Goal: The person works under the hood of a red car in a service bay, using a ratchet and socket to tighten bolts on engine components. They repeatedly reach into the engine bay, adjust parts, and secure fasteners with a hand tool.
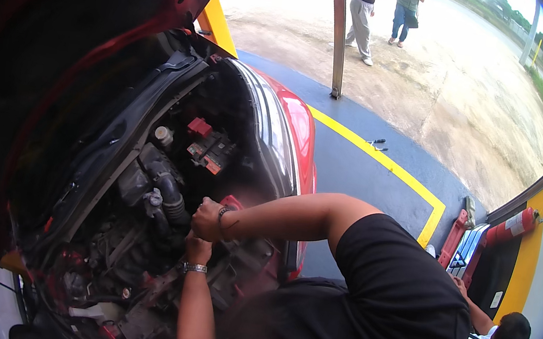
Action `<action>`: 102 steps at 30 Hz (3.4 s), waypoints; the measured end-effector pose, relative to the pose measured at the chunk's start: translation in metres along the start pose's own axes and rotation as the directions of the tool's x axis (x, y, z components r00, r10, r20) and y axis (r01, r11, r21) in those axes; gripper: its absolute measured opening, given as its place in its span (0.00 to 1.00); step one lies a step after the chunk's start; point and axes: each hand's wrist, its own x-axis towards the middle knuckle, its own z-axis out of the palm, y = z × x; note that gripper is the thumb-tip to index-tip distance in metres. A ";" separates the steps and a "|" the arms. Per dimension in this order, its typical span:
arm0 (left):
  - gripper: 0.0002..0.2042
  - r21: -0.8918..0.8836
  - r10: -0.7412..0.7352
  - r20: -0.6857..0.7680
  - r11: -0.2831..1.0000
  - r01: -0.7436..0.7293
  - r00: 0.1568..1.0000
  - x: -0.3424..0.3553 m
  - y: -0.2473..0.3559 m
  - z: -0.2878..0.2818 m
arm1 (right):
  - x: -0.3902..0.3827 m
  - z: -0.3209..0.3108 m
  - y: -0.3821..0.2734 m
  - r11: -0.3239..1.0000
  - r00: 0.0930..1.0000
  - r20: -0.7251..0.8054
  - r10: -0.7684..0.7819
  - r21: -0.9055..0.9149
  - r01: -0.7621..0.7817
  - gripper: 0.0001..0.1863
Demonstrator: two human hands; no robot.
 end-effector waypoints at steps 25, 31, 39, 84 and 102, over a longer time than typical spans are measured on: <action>0.17 -0.202 -0.030 0.053 0.979 0.040 0.998 0.001 -0.002 -0.008 | -0.008 0.012 0.034 0.955 0.880 -0.383 -0.281 -0.019 0.297 0.08; 0.14 -0.361 -0.146 0.041 0.920 0.151 0.988 -0.002 0.011 -0.003 | -0.002 0.018 0.027 0.977 0.984 -0.027 -0.177 0.116 0.179 0.08; 0.13 0.019 0.323 0.141 0.944 -0.329 0.936 0.001 -0.019 -0.002 | 0.001 0.039 0.015 0.963 0.933 -0.242 -0.267 -0.092 0.252 0.08; 0.17 -0.210 -0.262 0.163 0.933 0.293 0.951 -0.008 0.000 -0.008 | 0.030 -0.007 0.053 0.797 0.769 0.226 -0.599 0.070 0.600 0.18; 0.13 -0.330 -0.166 0.247 0.912 0.244 0.955 0.011 0.016 -0.042 | 0.006 -0.025 0.030 0.828 0.839 0.201 -0.506 -0.158 0.538 0.10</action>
